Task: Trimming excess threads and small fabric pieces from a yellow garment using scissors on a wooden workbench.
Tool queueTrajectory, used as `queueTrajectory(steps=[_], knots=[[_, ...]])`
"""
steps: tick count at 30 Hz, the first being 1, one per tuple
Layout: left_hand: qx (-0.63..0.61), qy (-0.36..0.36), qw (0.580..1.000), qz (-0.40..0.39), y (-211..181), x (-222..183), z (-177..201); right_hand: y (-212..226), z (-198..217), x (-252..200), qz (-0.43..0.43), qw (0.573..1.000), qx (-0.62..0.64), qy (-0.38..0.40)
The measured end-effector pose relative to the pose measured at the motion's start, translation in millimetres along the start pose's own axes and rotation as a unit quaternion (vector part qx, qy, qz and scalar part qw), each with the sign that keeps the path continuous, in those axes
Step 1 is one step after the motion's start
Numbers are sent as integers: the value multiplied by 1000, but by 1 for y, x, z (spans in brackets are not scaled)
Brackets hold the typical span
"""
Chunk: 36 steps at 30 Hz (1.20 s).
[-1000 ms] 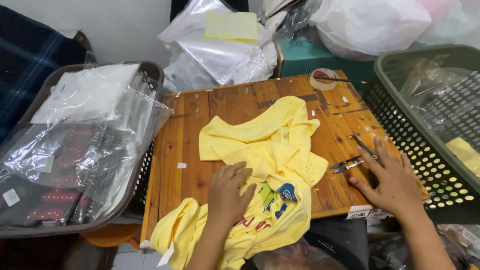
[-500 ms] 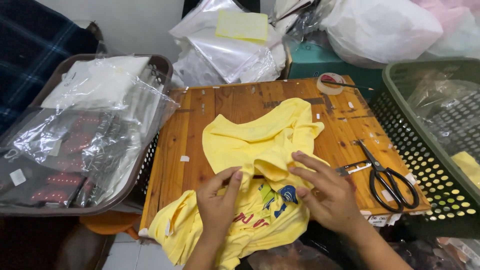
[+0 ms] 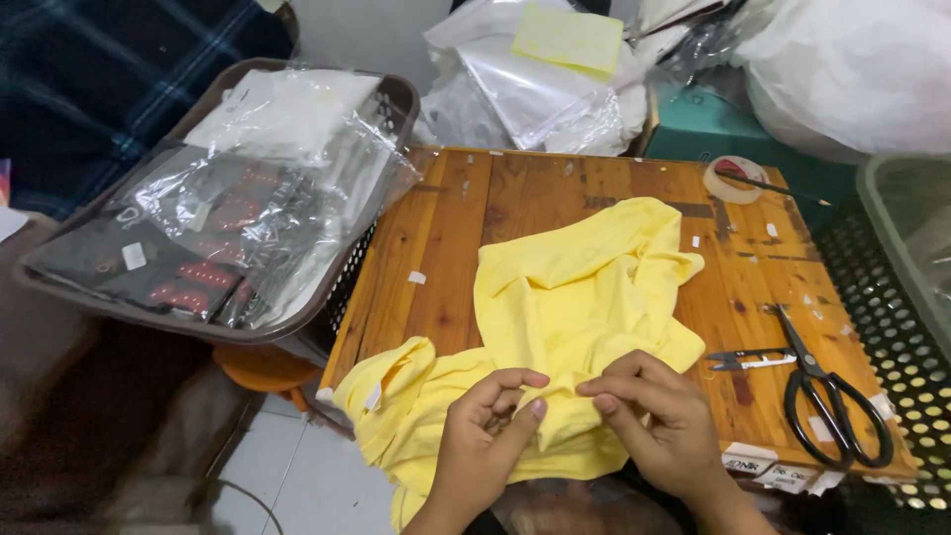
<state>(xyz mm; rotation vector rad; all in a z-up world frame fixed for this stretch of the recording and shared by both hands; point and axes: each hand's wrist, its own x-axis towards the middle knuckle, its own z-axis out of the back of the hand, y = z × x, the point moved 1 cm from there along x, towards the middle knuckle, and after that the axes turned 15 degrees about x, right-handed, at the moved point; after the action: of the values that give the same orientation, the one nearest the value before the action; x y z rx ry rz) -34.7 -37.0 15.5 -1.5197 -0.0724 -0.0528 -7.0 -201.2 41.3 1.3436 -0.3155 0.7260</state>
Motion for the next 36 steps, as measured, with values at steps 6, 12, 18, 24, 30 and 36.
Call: queueTrajectory(steps=[6, 12, 18, 24, 30, 36], knots=[[2, -64, 998, 12, -3, -3, 6, -9, 12, -9, -112, 986, 119, -18], [99, -94, 989, -56, 0, -2, 2, -29, 22, -17, -212, 941, 255, -75], [201, -150, 954, -162, -13, -1, -1, -38, 29, -21, -224, 893, 360, -154], [351, -237, 877, -228, -21, -12, -15, -42, 30, -21, -246, 819, 471, -214], [468, -186, 684, -528, -6, -18, -38, -57, 23, -24, -311, 703, 587, -256], [484, -129, 766, -403, 8, -11, -47, -64, 23, -27, -358, 656, 603, -280]])
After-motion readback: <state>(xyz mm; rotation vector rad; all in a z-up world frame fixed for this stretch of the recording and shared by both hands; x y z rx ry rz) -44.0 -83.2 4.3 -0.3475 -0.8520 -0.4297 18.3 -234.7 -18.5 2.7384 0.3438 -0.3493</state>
